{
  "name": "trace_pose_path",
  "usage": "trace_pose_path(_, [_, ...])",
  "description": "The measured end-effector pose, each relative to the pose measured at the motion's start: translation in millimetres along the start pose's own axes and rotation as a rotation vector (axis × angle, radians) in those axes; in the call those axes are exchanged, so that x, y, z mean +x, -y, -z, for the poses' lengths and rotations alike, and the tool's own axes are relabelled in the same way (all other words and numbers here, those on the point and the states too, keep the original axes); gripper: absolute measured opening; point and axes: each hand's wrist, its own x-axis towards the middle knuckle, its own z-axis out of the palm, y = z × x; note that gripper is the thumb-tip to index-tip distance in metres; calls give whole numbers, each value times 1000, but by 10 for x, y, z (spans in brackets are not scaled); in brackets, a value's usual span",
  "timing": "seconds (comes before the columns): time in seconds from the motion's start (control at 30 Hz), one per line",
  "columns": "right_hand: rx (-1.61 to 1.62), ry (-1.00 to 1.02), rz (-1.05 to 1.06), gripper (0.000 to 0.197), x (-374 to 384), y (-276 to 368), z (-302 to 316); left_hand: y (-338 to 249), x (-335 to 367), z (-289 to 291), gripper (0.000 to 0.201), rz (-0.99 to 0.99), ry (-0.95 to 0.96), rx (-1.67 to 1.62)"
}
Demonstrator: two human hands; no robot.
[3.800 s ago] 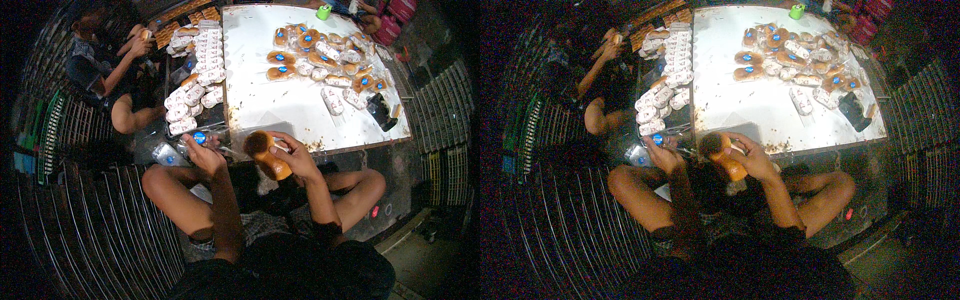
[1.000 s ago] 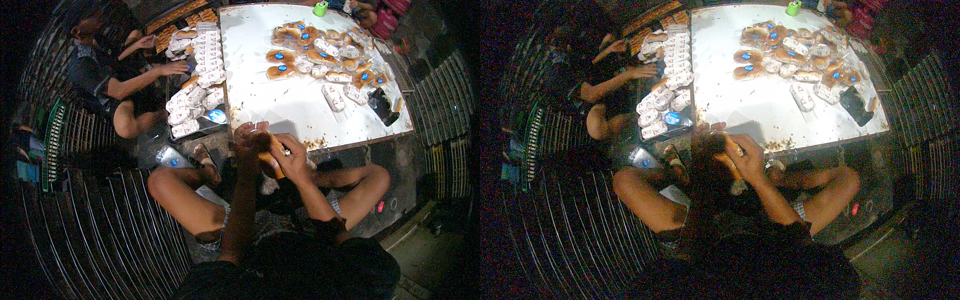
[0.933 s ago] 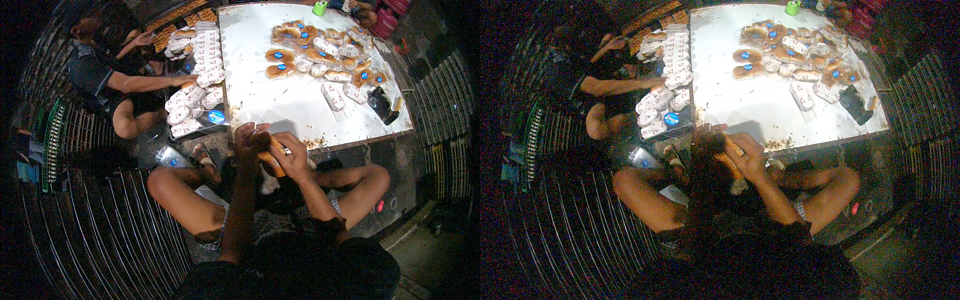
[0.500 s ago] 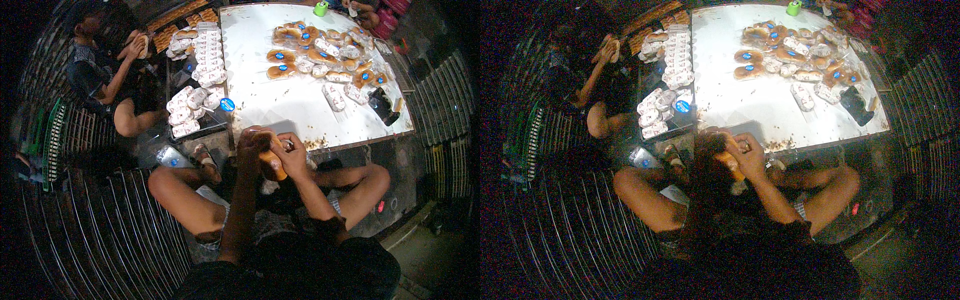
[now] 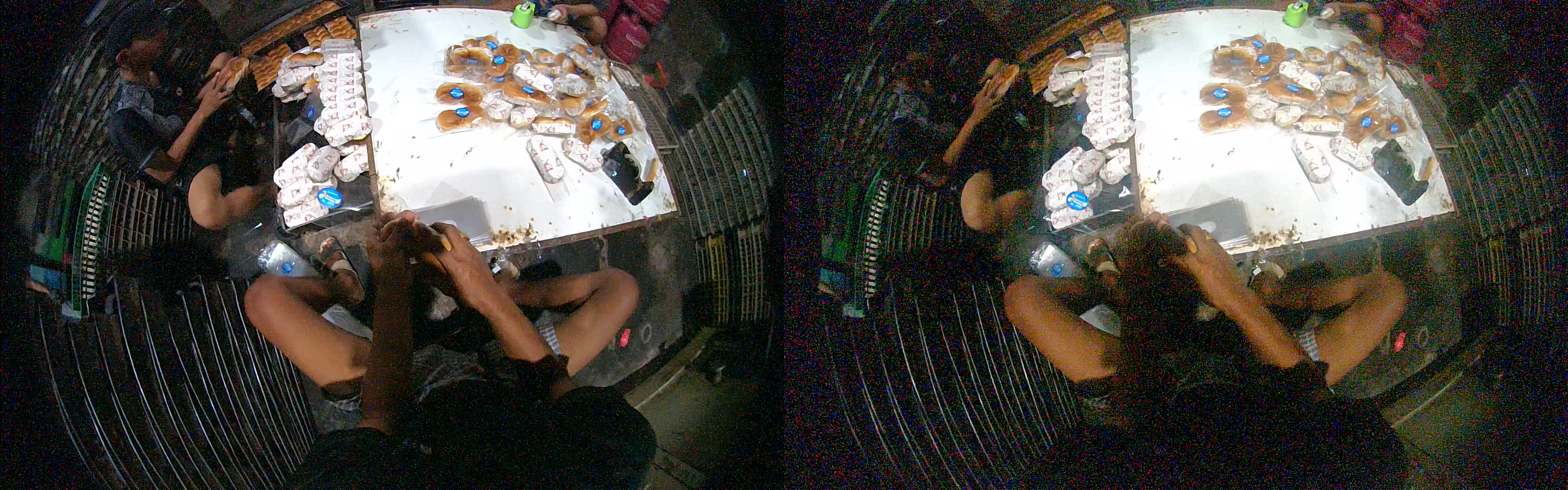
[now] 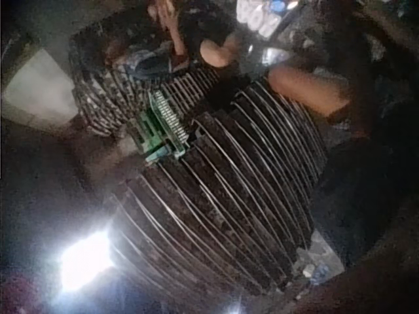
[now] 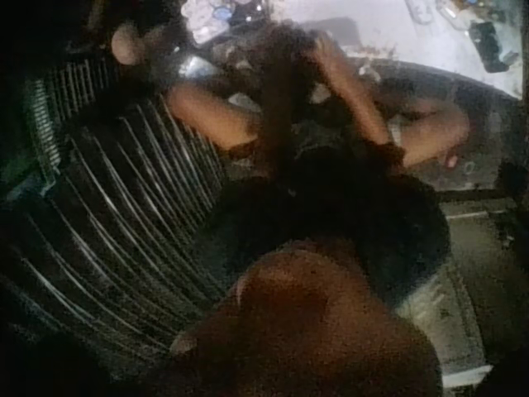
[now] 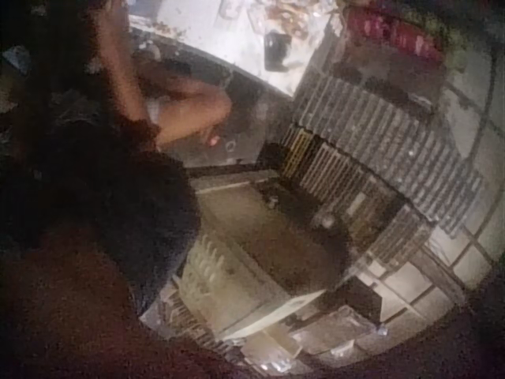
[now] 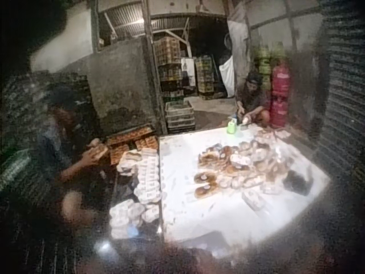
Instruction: The person sits on the floor and repeatedly picks up buns, places them into clear plastic bags, and sets the packaged buns on a table. Another person is visible in the background also packaging buns.
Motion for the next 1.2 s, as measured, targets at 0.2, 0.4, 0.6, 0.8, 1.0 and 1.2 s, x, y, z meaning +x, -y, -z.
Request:
trace_pose_path(0.2, [156, -83, 32, 52, 23, 112, 128, -110, -108, -275, 42, 50, 158, -174])
trace_pose_path(0.4, [469, -148, -33, 65, 5, 65, 50, 594, 201, 221, 41, 269, 274, -294])
trace_pose_path(0.6, [3, -219, 127, 66, -3, -74, 123, 304, -115, -210, 32, 189, 140, 60])
trace_pose_path(0.8, [277, -266, -53, 61, 22, 131, 82, 114, -82, -253, 47, 17, 92, -136])
trace_pose_path(1.0, [451, -22, -120, 48, 3, 31, 55, -132, -101, -257, 41, 1, 258, -352])
trace_pose_path(1.2, [216, -39, -155, 44, 5, 163, 76, 89, -103, -108, 16, 14, 152, -69])
